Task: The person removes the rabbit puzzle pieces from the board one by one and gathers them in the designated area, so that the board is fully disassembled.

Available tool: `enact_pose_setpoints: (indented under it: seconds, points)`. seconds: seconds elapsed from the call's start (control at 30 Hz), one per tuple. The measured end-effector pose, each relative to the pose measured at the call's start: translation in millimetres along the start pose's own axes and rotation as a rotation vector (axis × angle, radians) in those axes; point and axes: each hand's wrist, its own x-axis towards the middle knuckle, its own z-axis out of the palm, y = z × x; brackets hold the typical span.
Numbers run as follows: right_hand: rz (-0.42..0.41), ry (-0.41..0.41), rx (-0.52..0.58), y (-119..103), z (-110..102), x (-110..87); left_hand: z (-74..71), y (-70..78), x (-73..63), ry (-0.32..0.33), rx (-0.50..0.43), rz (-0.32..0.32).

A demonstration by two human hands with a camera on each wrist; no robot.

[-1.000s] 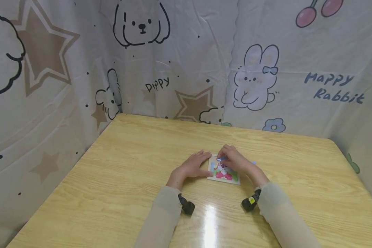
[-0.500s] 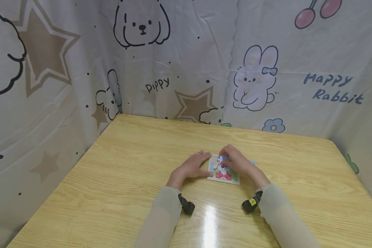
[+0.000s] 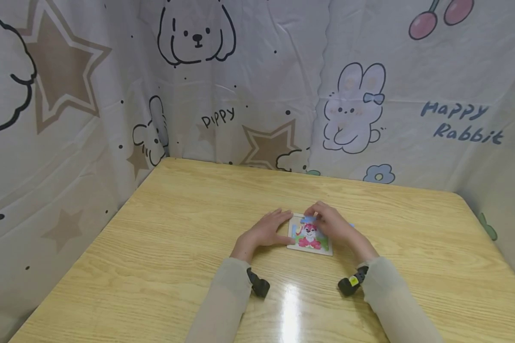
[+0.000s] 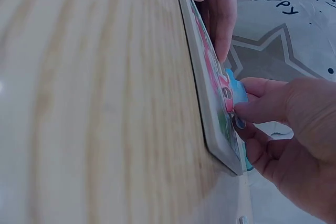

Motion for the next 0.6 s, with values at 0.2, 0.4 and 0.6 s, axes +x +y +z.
enact_pose_setpoints:
  seconds: [0.2, 0.4, 0.6]
  points:
    - [-0.021, 0.016, -0.014, -3.6, -1.6, 1.3, -0.4, -0.5, 0.7, -0.002, 0.006, 0.007]
    - [-0.005, 0.037, 0.023, -3.6, -0.9, 0.2, -0.1, -0.1, 0.6, -0.001, 0.012, 0.003]
    - [0.066, 0.054, 0.083, 2.8, -1.3, -4.9, -0.1, 0.5, 0.3, -0.002, 0.007, 0.0]
